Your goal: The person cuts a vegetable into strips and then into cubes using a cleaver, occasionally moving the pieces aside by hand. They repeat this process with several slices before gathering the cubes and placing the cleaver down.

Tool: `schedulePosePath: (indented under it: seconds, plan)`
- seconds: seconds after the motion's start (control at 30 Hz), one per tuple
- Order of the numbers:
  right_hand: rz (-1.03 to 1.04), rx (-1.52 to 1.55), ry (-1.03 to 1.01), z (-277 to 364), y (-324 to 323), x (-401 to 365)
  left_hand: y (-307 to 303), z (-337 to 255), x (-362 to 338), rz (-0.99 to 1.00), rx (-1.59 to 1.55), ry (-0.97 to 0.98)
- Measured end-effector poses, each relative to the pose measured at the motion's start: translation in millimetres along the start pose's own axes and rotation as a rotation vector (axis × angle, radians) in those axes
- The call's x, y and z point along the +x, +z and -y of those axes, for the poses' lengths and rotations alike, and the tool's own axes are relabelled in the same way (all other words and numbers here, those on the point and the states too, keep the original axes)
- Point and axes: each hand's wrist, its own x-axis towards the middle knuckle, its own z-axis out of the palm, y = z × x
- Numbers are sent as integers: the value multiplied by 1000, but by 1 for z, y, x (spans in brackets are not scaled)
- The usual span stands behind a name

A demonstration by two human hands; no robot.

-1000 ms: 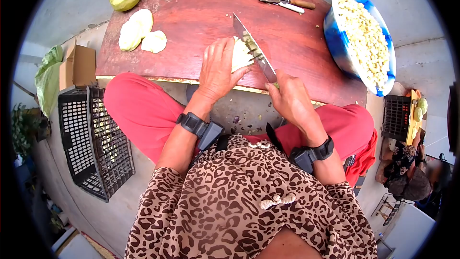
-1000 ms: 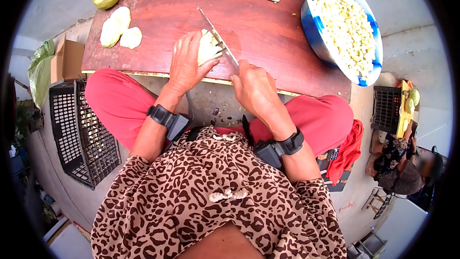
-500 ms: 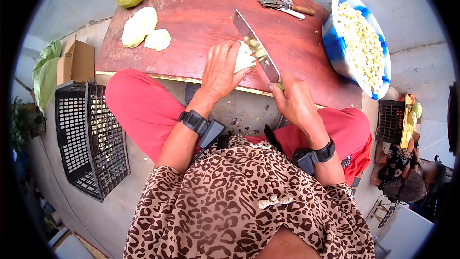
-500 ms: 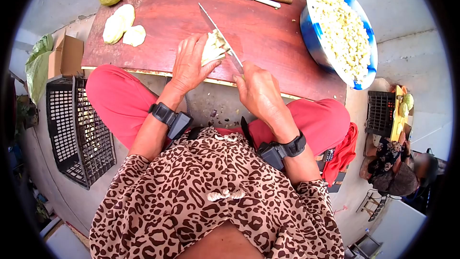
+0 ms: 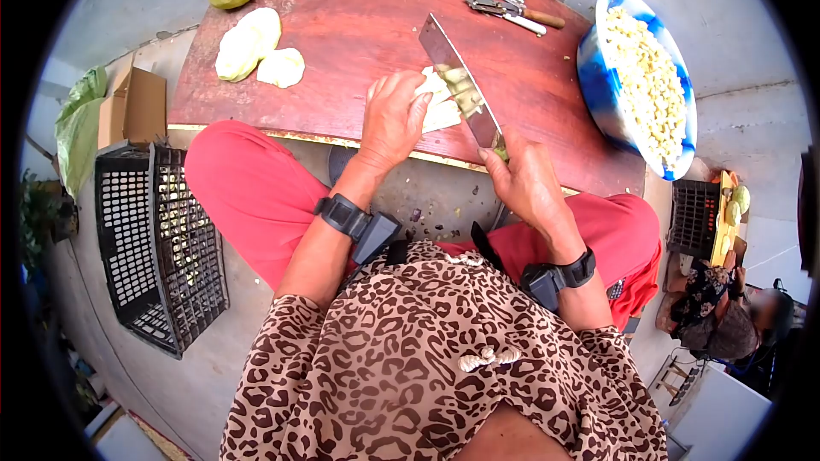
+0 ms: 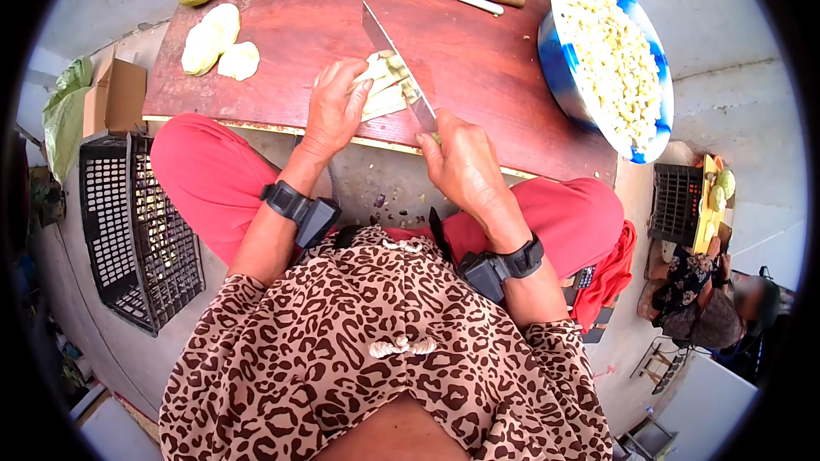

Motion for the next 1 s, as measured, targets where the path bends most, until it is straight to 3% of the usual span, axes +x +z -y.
schedulePosePath:
  seconds: [0.23,0.63,0.73,1.0]
  plan:
    - [-20,29,10,1,-1,0,1,0,9,-54,-83,-163]
    - [-35,-76,27,-9,5,-2,-6,1,9,78,95,0]
    - [-28,-70,43,-5,3,-1,-16,-14,7,232,199,-11]
    - [79,-70,57,0,4,-1,-16,-11,0,326,309,-3]
